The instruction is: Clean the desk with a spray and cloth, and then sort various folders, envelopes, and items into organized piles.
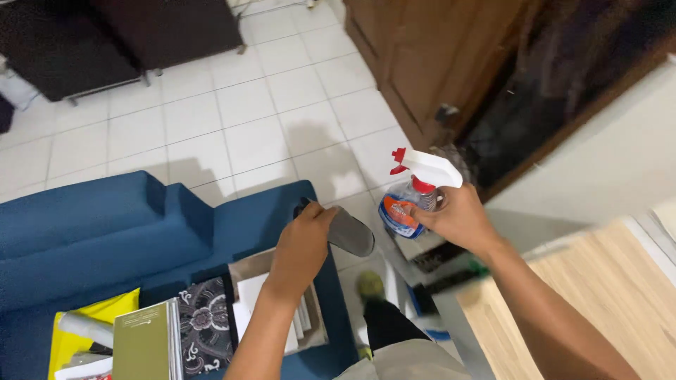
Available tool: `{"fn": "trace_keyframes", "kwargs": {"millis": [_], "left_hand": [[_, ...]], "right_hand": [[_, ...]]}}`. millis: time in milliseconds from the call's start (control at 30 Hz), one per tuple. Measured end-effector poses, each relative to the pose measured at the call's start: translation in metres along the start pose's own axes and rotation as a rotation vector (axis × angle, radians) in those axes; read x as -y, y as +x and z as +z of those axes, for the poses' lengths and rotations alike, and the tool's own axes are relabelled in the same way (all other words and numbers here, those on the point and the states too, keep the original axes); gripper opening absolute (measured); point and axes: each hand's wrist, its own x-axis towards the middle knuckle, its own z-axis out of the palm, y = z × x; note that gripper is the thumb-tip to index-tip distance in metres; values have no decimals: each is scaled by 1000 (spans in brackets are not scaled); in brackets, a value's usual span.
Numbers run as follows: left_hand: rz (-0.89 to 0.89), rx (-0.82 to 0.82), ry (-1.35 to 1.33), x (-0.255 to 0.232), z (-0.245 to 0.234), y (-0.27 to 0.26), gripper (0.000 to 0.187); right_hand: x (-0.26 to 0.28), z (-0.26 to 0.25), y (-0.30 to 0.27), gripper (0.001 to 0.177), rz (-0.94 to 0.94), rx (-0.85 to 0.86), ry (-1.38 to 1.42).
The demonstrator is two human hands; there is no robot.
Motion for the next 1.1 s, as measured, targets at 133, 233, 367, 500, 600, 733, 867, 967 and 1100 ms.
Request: {"fn": "trace_keyframes", "kwargs": {"millis": [133,233,367,500,600,733,867,967,1100], "left_hand": [[-12,-121,173,52,-7,56,38],[-77,-118,206,80,-26,106,14],[-73,-229,181,123,-66,176,17],[-45,-261,-49,167,-79,231,21],[-113,-270,-56,194,-88,261,22],[-261,-381,-123,222,-94,297,21],[-275,-535,-161,268,-86,341,21],[-369,-581,-166,305,-90,383,22],[-413,-677,-173,366,-108,449,19]], "right_hand": [[25,23,99,46,-123,52,7],[16,48,184,51,-163,141,-52],[13,83,297,54,-274,240,-40],[20,101,374,54,-300,351,-14],[36,123,422,49,-323,375,5],[52,153,481,42,-285,356,-89],[57,190,545,45,-288,371,-40],[67,214,612,47,-345,365,-45],[98,243,710,54,-351,484,-90]]}}
